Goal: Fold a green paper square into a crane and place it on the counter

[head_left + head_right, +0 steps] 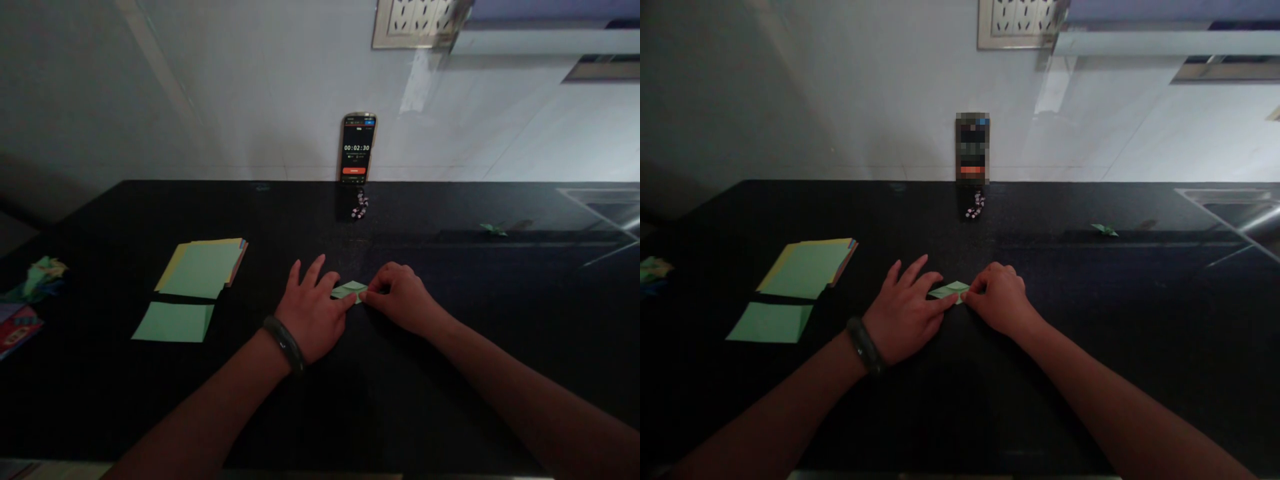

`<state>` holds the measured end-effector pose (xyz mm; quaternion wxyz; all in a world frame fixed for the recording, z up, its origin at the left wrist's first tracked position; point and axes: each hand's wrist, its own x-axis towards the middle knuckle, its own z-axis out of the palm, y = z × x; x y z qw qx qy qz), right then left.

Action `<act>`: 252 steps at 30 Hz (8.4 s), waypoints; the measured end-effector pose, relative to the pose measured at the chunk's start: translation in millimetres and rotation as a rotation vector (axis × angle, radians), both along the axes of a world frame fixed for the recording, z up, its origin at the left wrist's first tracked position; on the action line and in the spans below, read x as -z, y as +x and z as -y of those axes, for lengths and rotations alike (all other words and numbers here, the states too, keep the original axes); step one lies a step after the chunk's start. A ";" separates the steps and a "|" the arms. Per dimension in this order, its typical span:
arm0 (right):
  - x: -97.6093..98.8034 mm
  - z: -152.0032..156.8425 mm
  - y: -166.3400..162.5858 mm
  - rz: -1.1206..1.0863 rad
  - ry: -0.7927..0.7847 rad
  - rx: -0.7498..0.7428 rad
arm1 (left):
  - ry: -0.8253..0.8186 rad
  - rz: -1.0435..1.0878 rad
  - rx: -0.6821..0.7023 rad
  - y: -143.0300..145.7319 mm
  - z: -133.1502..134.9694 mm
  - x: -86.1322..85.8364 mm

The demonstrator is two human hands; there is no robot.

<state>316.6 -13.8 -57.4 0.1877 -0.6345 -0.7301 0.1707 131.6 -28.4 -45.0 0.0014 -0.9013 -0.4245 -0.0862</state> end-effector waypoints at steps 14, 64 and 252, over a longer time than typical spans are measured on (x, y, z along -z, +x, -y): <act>-6.1 20.2 9.5 0.406 0.289 -0.441 | -0.100 -0.018 -0.033 -3.6 -5.5 2.6; -8.6 -1.5 21.0 0.061 0.258 -0.655 | -0.221 0.226 0.109 12.0 -19.7 8.0; 6.2 -9.2 4.0 -0.066 0.071 -0.377 | -0.249 0.310 -0.164 14.9 -18.9 13.4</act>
